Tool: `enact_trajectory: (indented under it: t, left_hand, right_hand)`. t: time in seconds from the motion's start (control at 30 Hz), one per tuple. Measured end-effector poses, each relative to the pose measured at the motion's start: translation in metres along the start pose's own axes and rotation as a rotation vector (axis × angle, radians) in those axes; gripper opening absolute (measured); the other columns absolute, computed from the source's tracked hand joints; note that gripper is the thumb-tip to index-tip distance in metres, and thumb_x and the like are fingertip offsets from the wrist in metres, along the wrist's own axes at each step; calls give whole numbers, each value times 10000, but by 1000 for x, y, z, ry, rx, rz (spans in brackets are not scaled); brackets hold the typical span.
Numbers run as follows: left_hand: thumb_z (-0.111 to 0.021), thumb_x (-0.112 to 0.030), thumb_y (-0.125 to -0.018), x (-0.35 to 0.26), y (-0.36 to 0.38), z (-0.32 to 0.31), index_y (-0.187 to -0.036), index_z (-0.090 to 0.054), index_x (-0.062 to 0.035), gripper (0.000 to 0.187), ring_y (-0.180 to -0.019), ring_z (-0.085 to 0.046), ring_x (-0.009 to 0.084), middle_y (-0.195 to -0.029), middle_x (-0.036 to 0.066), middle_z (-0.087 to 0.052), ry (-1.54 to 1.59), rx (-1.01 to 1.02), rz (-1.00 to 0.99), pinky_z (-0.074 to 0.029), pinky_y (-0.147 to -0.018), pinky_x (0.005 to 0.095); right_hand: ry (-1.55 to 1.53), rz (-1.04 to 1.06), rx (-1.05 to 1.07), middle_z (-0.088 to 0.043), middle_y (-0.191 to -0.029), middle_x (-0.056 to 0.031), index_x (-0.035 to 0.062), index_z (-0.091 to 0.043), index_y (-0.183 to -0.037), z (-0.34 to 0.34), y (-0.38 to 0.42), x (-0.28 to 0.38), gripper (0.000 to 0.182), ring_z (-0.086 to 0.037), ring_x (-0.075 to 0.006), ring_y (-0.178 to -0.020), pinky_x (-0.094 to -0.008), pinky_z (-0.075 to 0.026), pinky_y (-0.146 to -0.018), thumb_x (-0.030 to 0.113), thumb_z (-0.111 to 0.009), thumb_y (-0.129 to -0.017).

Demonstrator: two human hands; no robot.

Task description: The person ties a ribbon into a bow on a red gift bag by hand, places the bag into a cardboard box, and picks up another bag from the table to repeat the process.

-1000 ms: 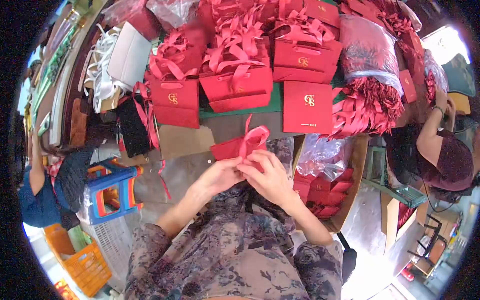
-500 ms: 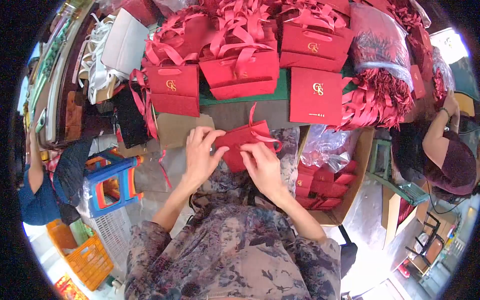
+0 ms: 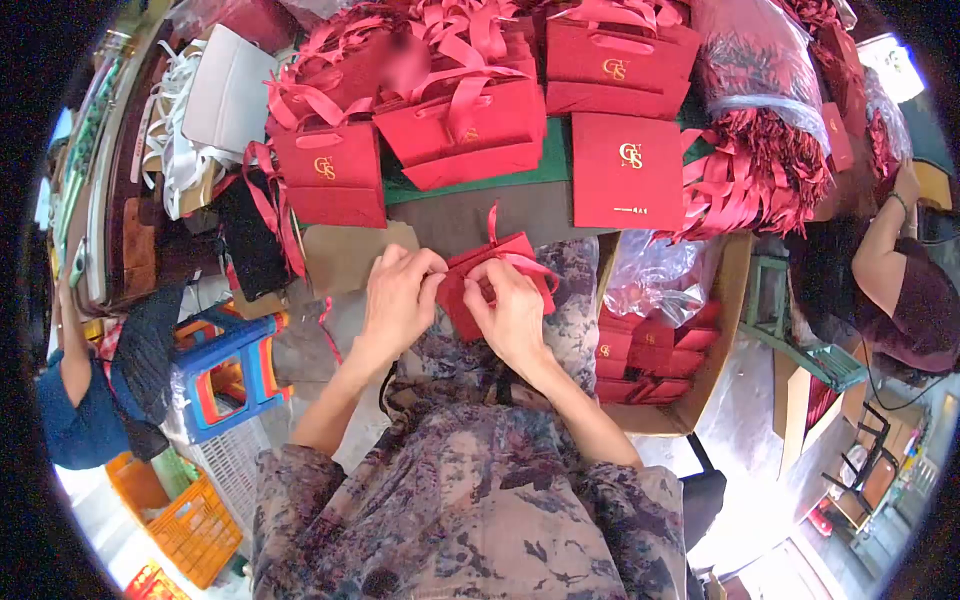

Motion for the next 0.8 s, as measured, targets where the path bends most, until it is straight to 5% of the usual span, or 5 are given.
enact_trajectory:
  t: [0.23, 0.33, 0.53, 0.63, 0.8]
  left_hand:
    - [-669, -70, -860, -3, -14, 12, -926, -640, -49, 75, -836, -600, 301, -832, 110, -649, 70, 53, 49, -472, -764, 417]
    - [-680, -81, -907, 4, -21, 15, -1006, -663, -6, 126, -823, -670, 184, -850, 95, -648, 297, 121, 162, -506, -720, 298]
    - [-652, -63, -933, 11, -21, 5, -1015, -666, -1, 104, -871, -657, 118, -943, 66, -673, 495, 272, 278, -503, -749, 272]
    - [-658, -142, -914, 12, -19, 0, -1011, -700, -65, 131, -734, -555, 203, -826, 89, -695, 602, 158, 200, -448, -661, 349]
    - [-649, -154, -914, 9, -19, 7, -1007, -706, -70, 138, -729, -554, 204, -797, 94, -672, 445, 190, 204, -448, -667, 347]
  right_hand:
    - [-140, -30, 12, -680, -870, -103, 7, -660, -970, 13, 13, 17, 73, -649, -165, -742, -294, -514, -660, 37, -662, -904]
    - [-140, 22, -42, -689, -884, -91, 14, -678, -1028, 18, 15, 25, 115, -649, -134, -766, -271, -514, -667, 33, -663, -915]
    - [-220, -166, -59, -696, -875, -70, 2, -686, -1016, 24, 13, 26, 119, -639, -87, -794, -236, -506, -673, 21, -689, -899]
    - [-257, -153, -88, -703, -860, -67, 1, -687, -1000, 25, 10, 26, 111, -639, -86, -781, -245, -512, -680, 25, -694, -892]
    - [-168, -154, -61, -718, -858, -75, 2, -685, -984, 25, 7, 29, 113, -653, -98, -771, -266, -524, -702, 38, -703, -878]
Point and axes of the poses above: each hand's wrist, its own y-axis away from the middle knuckle, its own z-axis out of the back of the hand, x = y × z, the point moved 7 cm from there along -y, towards the middle knuckle
